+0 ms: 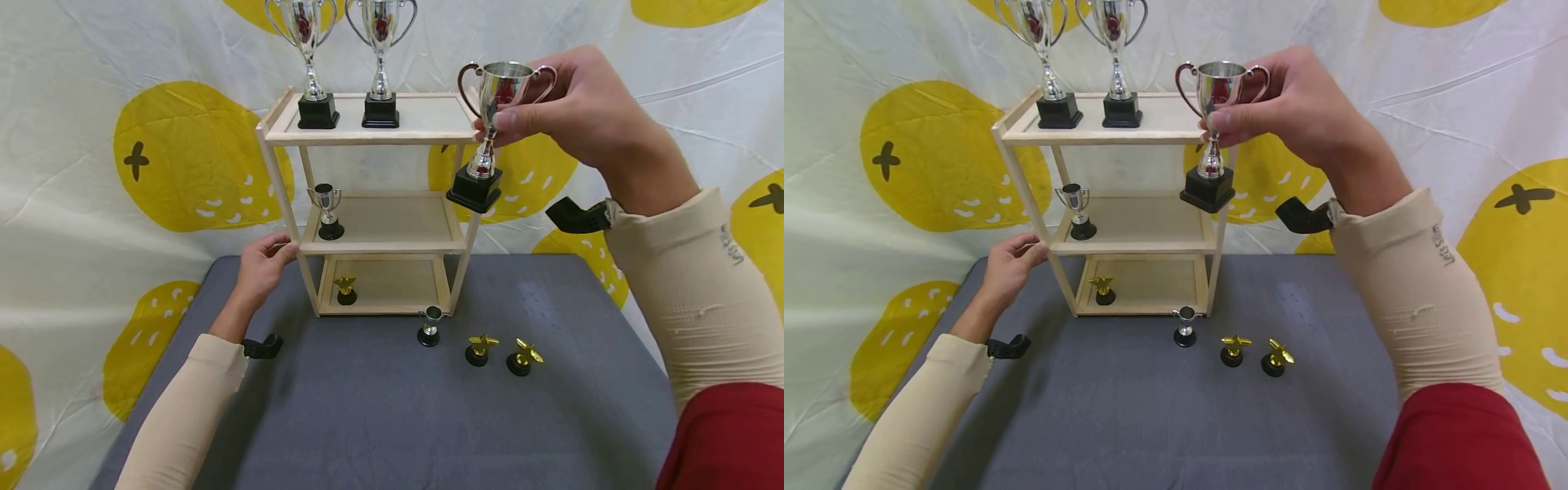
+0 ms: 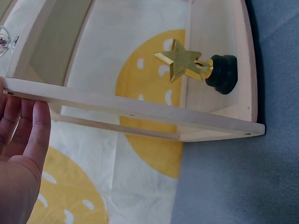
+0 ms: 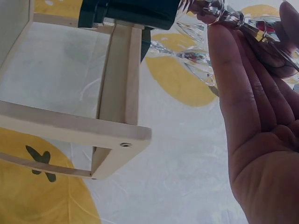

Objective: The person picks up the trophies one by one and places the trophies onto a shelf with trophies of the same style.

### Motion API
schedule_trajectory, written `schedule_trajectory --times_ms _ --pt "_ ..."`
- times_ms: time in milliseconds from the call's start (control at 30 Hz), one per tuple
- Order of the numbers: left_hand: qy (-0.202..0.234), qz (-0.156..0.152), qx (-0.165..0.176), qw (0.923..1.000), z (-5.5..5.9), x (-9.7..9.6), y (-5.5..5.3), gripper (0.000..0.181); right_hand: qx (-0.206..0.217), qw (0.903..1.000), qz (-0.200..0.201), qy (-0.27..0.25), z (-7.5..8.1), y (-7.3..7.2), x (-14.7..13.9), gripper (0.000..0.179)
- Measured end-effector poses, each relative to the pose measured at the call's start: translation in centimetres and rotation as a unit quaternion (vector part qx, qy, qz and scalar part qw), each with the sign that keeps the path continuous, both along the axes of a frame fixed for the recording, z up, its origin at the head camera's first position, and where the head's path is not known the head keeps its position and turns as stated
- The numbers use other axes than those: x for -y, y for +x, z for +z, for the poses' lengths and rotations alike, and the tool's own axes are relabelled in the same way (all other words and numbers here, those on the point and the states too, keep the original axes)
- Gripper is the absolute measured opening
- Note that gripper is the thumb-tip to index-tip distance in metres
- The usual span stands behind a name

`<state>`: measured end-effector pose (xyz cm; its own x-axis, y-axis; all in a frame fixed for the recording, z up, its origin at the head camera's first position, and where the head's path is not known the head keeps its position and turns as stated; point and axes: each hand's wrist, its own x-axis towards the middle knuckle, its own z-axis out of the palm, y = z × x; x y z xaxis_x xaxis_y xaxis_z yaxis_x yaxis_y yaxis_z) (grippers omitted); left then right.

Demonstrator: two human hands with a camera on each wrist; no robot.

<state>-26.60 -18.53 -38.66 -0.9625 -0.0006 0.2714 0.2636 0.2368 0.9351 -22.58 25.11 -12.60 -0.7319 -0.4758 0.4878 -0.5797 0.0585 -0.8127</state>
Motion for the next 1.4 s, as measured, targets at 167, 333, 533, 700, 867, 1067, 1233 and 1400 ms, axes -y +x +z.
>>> schedule_trajectory --times_ms 167,333,533,700,867,1067,1233,1400 --pt "0.004 0.000 0.000 1.0000 0.0 0.0 -0.1 0.036 -0.003 0.9999 0.014 -0.008 0.5 -0.2 0.0 0.010" --pt "0.005 0.001 0.000 1.0000 0.0 0.0 0.0 0.036 -0.010 0.9996 0.017 -0.018 1.0 -0.3 0.3 0.010" --pt "0.005 0.000 -0.001 1.0000 0.0 0.0 -0.1 0.036 -0.007 0.9994 0.023 -0.025 1.6 -0.8 0.4 0.008" --pt "0.005 0.000 -0.003 1.0000 -0.1 0.0 -0.1 0.036 -0.001 0.9989 0.034 -0.033 2.2 -1.3 0.5 0.009" --pt "0.005 -0.003 -0.008 1.0000 -0.1 0.1 -0.1 0.037 0.010 0.9989 0.019 -0.041 2.7 -1.4 0.6 0.008" --pt "0.000 0.000 -0.005 1.0000 0.0 0.1 -0.1 0.037 0.036 0.9978 0.000 -0.055 3.1 -1.6 0.6 0.009" --pt "-0.003 0.003 -0.002 1.0000 0.0 0.0 -0.1 0.036 0.022 0.9989 0.008 -0.040 3.5 -1.9 0.6 0.020" --pt "-0.013 0.004 0.003 0.9999 0.0 0.1 -0.1 0.036 0.006 0.9989 0.021 -0.042 3.8 -2.3 0.7 0.028"
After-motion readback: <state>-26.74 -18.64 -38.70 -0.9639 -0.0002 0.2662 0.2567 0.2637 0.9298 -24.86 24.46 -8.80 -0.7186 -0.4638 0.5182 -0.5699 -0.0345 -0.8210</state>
